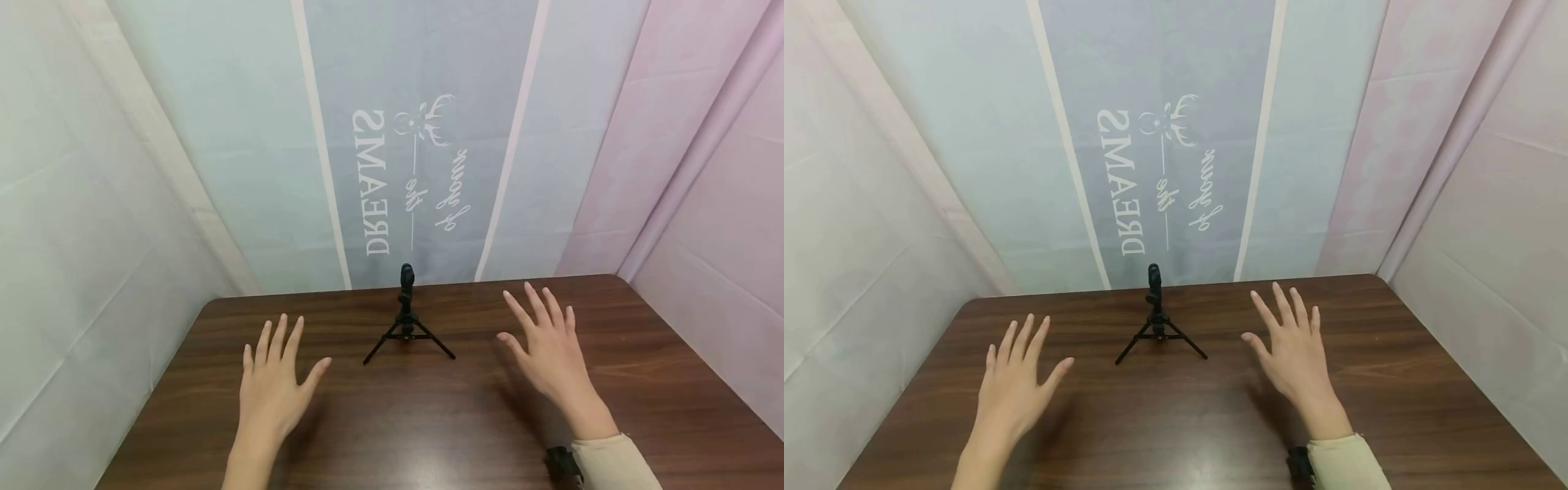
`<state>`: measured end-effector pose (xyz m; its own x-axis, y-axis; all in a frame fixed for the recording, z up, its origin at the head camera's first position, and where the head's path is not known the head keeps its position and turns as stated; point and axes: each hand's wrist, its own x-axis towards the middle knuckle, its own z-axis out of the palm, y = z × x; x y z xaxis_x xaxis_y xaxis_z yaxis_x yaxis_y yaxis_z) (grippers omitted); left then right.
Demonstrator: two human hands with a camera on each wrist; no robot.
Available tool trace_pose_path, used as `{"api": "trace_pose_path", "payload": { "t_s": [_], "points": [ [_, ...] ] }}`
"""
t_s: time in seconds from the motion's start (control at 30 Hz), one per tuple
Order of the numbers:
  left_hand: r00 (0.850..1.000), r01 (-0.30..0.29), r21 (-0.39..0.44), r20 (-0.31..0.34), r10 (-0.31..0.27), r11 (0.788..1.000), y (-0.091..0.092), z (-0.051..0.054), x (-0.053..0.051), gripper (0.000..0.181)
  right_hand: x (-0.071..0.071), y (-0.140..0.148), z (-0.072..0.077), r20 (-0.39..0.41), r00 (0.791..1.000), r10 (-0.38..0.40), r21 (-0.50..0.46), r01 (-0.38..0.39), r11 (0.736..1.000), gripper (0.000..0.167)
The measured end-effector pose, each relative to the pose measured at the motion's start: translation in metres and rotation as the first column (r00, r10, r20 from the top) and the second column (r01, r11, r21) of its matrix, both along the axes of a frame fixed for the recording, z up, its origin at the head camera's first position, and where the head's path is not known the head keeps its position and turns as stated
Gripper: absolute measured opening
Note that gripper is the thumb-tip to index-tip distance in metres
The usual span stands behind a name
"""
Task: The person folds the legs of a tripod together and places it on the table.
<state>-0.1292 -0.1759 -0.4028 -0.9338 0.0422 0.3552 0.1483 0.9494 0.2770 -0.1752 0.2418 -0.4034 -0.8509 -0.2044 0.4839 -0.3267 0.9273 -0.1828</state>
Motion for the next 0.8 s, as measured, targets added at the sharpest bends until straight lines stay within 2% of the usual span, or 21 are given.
{"api": "trace_pose_path", "payload": {
  "t_s": [0.3, 0.5, 0.8],
  "points": [
    [0.997, 0.057, 0.046, 0.045, -0.059, 0.997, 0.008, 0.002, -0.008, 0.083, -0.005, -0.003, 0.009, -0.011, 0.999, 0.041, -0.045, -0.042, 0.998, 0.068],
    [0.997, 0.07, 0.09, 0.036, -0.074, 0.993, 0.013, -0.004, -0.008, 0.082, -0.008, -0.002, 0.013, -0.02, 0.996, 0.085, -0.058, -0.086, 0.995, 0.067],
    [0.987, 0.158, 0.159, 0.009, -0.161, 0.975, 0.019, -0.014, -0.008, 0.073, -0.007, -0.004, 0.007, -0.015, 0.993, 0.116, -0.09, -0.117, 0.989, 0.065]
  ]
}}
